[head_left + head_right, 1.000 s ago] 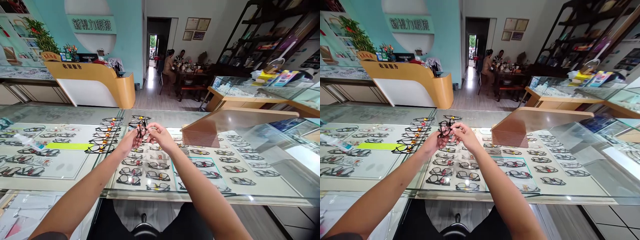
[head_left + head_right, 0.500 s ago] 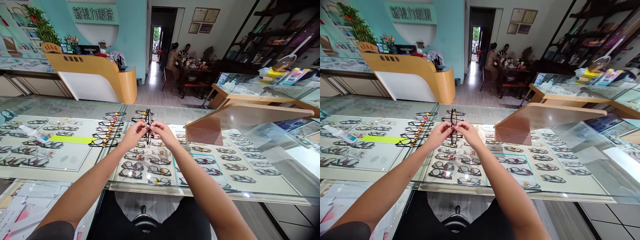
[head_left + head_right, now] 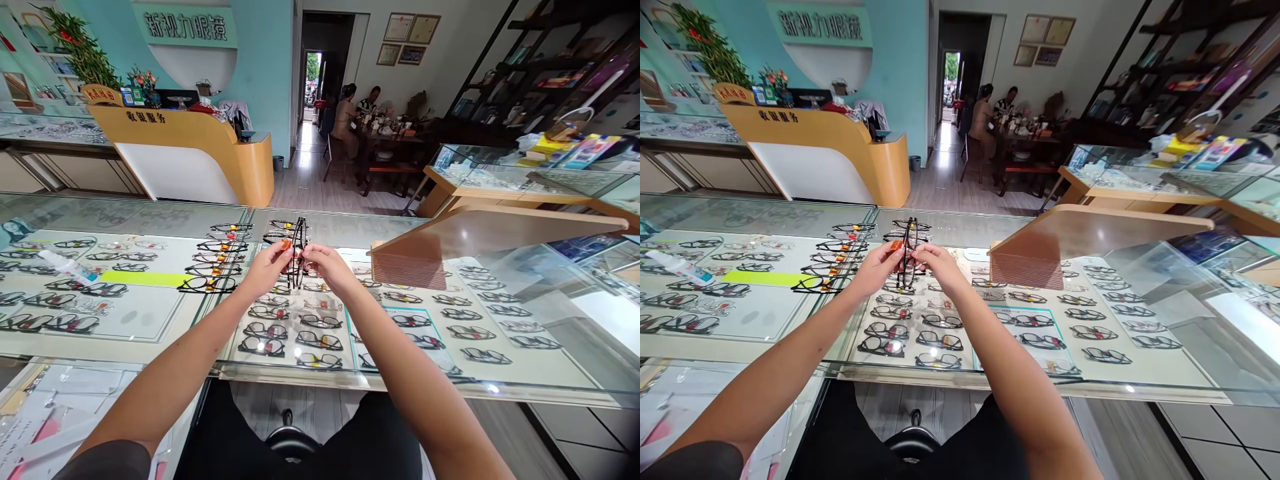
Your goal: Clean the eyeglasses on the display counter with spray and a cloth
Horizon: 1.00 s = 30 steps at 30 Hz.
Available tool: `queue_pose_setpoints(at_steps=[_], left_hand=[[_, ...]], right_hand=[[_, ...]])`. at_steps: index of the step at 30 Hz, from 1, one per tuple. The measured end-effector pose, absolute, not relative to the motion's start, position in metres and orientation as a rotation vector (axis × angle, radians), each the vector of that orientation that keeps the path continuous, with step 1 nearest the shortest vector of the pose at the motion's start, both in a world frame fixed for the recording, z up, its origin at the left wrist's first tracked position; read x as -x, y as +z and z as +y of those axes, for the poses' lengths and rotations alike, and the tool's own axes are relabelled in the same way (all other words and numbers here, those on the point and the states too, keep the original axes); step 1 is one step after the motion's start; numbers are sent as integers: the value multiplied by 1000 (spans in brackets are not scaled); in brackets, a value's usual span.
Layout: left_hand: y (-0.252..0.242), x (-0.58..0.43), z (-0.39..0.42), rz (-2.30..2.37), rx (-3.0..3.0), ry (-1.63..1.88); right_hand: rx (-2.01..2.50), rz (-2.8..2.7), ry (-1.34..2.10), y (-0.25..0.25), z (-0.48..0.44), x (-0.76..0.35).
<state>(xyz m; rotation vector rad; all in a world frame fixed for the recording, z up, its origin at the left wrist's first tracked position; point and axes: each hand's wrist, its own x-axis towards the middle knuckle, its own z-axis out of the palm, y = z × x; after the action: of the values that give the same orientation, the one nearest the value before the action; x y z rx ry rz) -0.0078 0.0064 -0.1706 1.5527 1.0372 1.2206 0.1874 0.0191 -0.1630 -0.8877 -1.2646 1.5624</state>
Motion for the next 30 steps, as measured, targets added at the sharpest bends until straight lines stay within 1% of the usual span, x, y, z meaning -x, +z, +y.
queue_pose_setpoints(at_steps=[9,17,24,30], left_hand=[[-169,19,14,1185,-1604,1284],[-158,40,18,1434,-2024,1317],[-158,63,34,1519,-2163,1386],[-158,59,29,1519,-2146,1435]], right_hand=[[886,-1295,1546,-160,22,-198],[920,-1399,1612,-150,22,-213],[930,-1602,1708,-144,27,-235],[825,-1399,1725,-143,25,-235]])
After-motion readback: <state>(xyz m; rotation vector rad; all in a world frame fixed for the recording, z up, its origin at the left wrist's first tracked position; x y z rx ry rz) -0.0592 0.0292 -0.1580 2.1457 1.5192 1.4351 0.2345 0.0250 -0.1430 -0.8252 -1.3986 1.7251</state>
